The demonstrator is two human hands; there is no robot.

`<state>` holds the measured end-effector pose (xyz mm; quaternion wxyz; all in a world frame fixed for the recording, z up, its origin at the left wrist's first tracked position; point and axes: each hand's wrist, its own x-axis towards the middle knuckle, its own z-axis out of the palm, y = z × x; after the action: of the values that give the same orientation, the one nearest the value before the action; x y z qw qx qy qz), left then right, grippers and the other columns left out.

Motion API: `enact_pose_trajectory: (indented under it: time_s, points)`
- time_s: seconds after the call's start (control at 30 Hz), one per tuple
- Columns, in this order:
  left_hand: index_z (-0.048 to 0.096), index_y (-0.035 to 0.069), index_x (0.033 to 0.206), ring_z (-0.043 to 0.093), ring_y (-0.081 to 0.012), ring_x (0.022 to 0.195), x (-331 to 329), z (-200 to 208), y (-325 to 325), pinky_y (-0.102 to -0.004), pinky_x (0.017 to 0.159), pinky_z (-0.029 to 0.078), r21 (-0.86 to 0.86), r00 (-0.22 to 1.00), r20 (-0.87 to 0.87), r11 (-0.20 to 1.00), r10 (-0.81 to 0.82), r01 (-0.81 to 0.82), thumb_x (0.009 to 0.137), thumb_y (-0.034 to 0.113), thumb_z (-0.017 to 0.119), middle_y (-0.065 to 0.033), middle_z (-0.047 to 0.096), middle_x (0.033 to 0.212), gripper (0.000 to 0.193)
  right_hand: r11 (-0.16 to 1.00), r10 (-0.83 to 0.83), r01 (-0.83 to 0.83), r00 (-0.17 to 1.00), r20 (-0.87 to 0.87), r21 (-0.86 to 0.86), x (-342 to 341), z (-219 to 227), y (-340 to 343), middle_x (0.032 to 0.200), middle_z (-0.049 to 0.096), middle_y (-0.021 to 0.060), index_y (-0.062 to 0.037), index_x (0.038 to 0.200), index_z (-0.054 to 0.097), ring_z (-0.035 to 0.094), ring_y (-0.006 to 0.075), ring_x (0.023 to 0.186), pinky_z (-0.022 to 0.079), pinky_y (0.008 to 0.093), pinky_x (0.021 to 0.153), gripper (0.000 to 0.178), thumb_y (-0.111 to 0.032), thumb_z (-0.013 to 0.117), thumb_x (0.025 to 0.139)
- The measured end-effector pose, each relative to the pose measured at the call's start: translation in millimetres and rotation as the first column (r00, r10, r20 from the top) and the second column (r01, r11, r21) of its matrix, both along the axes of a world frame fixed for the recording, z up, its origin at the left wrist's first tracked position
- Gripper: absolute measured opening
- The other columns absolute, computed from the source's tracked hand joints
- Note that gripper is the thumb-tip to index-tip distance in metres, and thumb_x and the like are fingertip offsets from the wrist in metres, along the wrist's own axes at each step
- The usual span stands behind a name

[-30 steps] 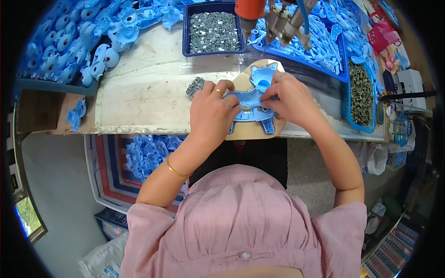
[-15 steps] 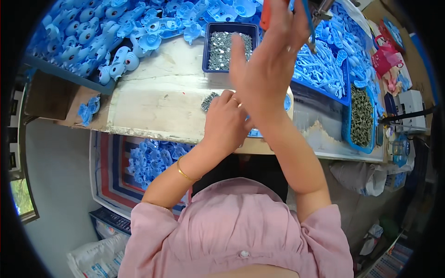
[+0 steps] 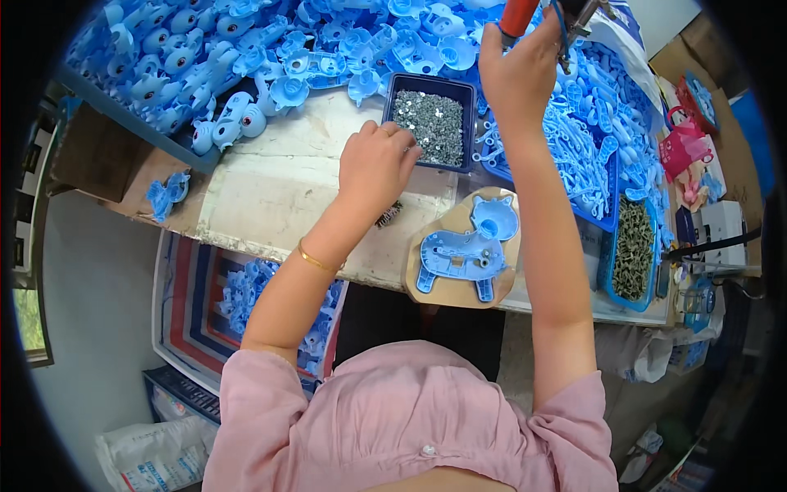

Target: Assembling blue plastic toy components at a factory workbench using a pneumatic screwdriver and manual assembly.

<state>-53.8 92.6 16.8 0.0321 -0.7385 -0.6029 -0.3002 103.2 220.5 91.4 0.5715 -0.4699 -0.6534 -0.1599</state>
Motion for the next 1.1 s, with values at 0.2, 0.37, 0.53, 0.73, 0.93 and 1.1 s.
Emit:
enact_pose_trajectory:
  time_s: [0.2, 0.37, 0.53, 0.73, 0.93, 1.1]
  points:
    - [0.075, 0.014, 0.096, 0.061, -0.0280, 0.093, -1, -21, 45, -0.0413, 0.080, 0.052, -0.055, 0.993, -0.054, 0.993, -0.109, 0.106, 0.085, 0.020, 0.074, -0.0050, 0.066, 0.094, 0.013, 0.959, -0.084, 0.062, 0.994, 0.068, 0.278, 14, 16, 31, 0.135, 0.052, 0.0344, 0.0089, 0.140, 0.038, 0.055, 0.0491, 0.120, 0.045, 0.0509, 0.101, 0.062, -0.016, 0.067, 0.090]
    - [0.075, 0.015, 0.093, 0.063, -0.0276, 0.098, 0, -27, 65, -0.0409, 0.081, 0.053, -0.149, 0.986, -0.114, 0.983, -0.120, 0.103, 0.077, 0.022, 0.078, -0.0062, 0.067, 0.090, 0.018, 0.801, 0.287, -0.362, 0.931, -0.225, -0.476, 24, 72, -29, 0.089, 0.068, 0.0155, 0.0049, 0.114, 0.056, 0.069, 0.0261, 0.080, 0.055, 0.0356, 0.072, 0.044, -0.019, 0.078, 0.084]
    - [0.074, 0.015, 0.096, 0.062, -0.0281, 0.096, 4, -25, 68, -0.0425, 0.079, 0.053, -0.197, 0.980, -0.118, 0.971, -0.159, 0.134, 0.082, 0.029, 0.077, -0.0035, 0.068, 0.091, 0.019, 0.539, 0.517, -0.619, 0.779, -0.355, -0.571, 46, 69, -43, 0.092, 0.065, 0.0048, 0.0012, 0.110, 0.058, 0.065, 0.0117, 0.081, 0.053, 0.0273, 0.070, 0.044, -0.014, 0.085, 0.080]
    - [0.070, 0.012, 0.081, 0.062, -0.0259, 0.090, -4, -23, 60, -0.0403, 0.075, 0.053, -0.037, 0.976, -0.175, 0.991, -0.130, 0.126, 0.087, 0.033, 0.070, -0.0024, 0.067, 0.083, 0.022, 0.493, 0.573, -0.671, 0.730, -0.373, -0.554, 51, 68, -68, 0.098, 0.067, 0.0069, 0.0013, 0.114, 0.058, 0.066, 0.0137, 0.085, 0.055, 0.0282, 0.079, 0.045, -0.013, 0.084, 0.081]
    - [0.067, 0.011, 0.087, 0.063, -0.0255, 0.088, 12, -5, 9, -0.0390, 0.074, 0.053, 0.053, 0.914, -0.123, 0.917, -0.386, 0.395, 0.083, 0.032, 0.074, -0.0037, 0.066, 0.085, 0.023, 0.140, 0.580, -0.911, 0.393, -0.713, -0.387, 49, 67, -90, 0.106, 0.069, 0.0086, 0.0020, 0.118, 0.058, 0.068, 0.0155, 0.101, 0.056, 0.0293, 0.087, 0.038, -0.013, 0.076, 0.089]
    - [0.065, 0.010, 0.088, 0.062, -0.0252, 0.084, 34, -9, -29, -0.0371, 0.072, 0.052, 0.110, 0.861, 0.160, 0.876, -0.483, 0.470, 0.086, 0.028, 0.073, -0.0035, 0.064, 0.084, 0.020, 0.224, 0.613, -0.914, 0.401, -0.680, -0.338, 37, 37, -122, 0.078, 0.061, 0.0073, -0.0009, 0.124, 0.050, 0.056, 0.0117, 0.062, 0.048, 0.0279, 0.064, 0.040, -0.008, 0.060, 0.087]
